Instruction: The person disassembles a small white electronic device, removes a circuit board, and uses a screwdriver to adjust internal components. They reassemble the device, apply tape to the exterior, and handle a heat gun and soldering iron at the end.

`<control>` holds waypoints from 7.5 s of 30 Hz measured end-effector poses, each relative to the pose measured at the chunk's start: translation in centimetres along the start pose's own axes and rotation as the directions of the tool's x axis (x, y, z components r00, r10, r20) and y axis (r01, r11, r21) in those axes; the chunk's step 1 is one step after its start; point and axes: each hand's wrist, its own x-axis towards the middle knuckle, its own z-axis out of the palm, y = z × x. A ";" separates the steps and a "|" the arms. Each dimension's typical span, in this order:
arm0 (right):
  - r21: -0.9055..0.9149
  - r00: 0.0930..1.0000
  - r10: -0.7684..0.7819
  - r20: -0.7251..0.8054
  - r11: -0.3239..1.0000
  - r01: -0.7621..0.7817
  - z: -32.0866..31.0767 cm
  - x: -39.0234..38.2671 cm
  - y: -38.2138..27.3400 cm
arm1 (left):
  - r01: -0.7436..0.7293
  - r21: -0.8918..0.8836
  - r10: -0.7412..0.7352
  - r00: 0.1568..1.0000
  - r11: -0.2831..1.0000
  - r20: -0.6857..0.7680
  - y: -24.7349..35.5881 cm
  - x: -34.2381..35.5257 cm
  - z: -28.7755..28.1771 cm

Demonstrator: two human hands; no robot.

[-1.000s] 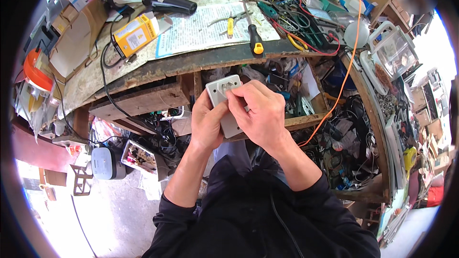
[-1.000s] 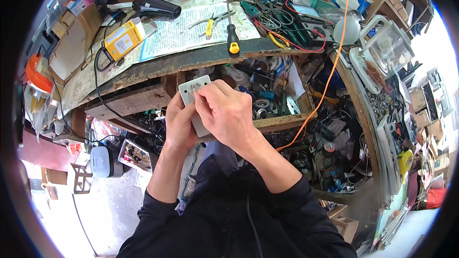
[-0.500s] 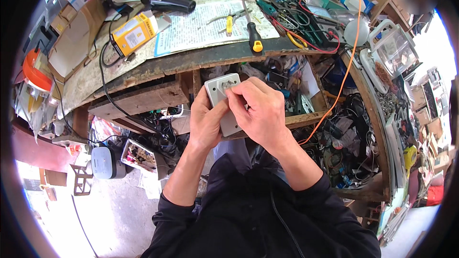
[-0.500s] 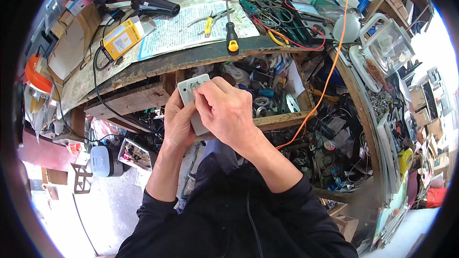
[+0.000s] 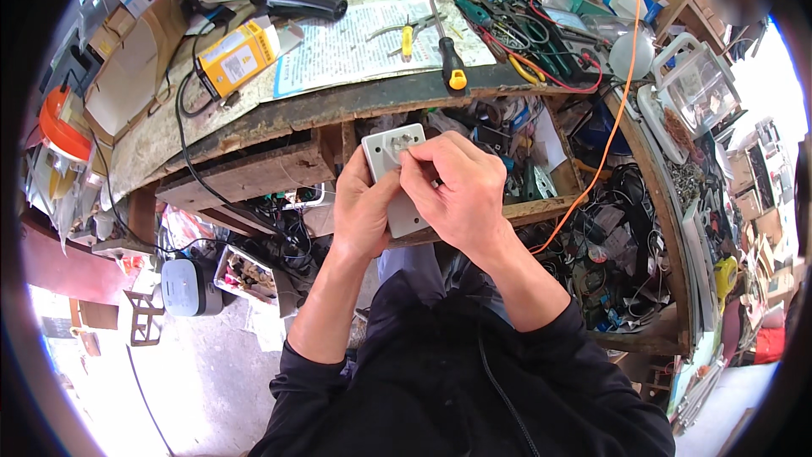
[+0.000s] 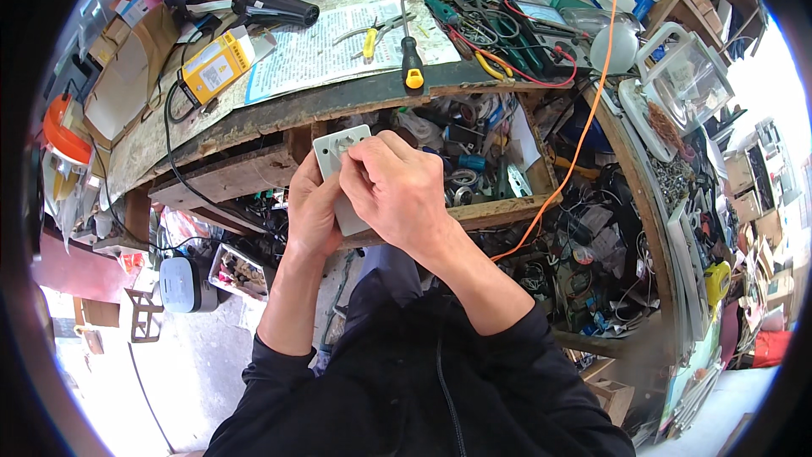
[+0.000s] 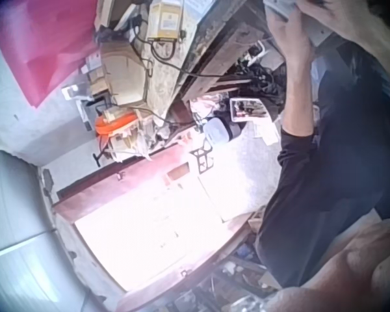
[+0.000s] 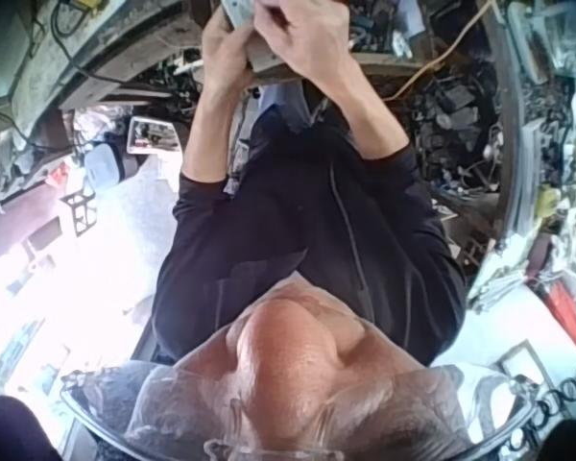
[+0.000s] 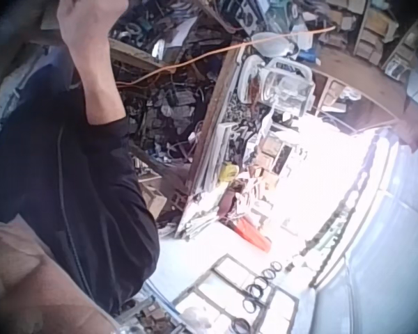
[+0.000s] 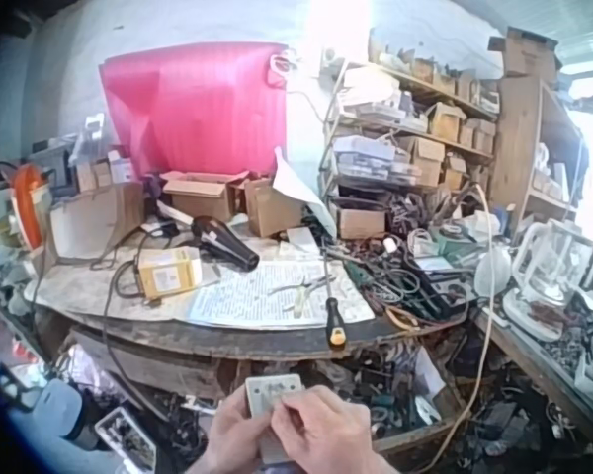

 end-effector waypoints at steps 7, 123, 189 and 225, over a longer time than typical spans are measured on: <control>0.066 0.999 0.033 -0.038 0.997 -0.030 0.5 -0.7 0.3 | -0.019 0.003 0.019 1.000 1.000 0.007 -0.2 0.1 -0.2; -0.773 0.694 0.684 -0.224 0.309 -0.554 -20.9 -6.6 30.2 | 0.204 0.154 -0.218 0.973 0.967 0.074 -4.3 1.9 2.5; -0.339 0.665 -0.227 0.712 0.717 0.608 11.6 14.5 12.3 | -0.121 0.065 0.128 0.983 0.991 -0.129 -2.8 3.0 -2.4; 0.174 0.842 0.370 0.393 0.869 -0.463 0.7 3.8 5.2 | -0.015 0.030 0.017 0.995 0.999 -0.098 -1.7 2.1 -1.5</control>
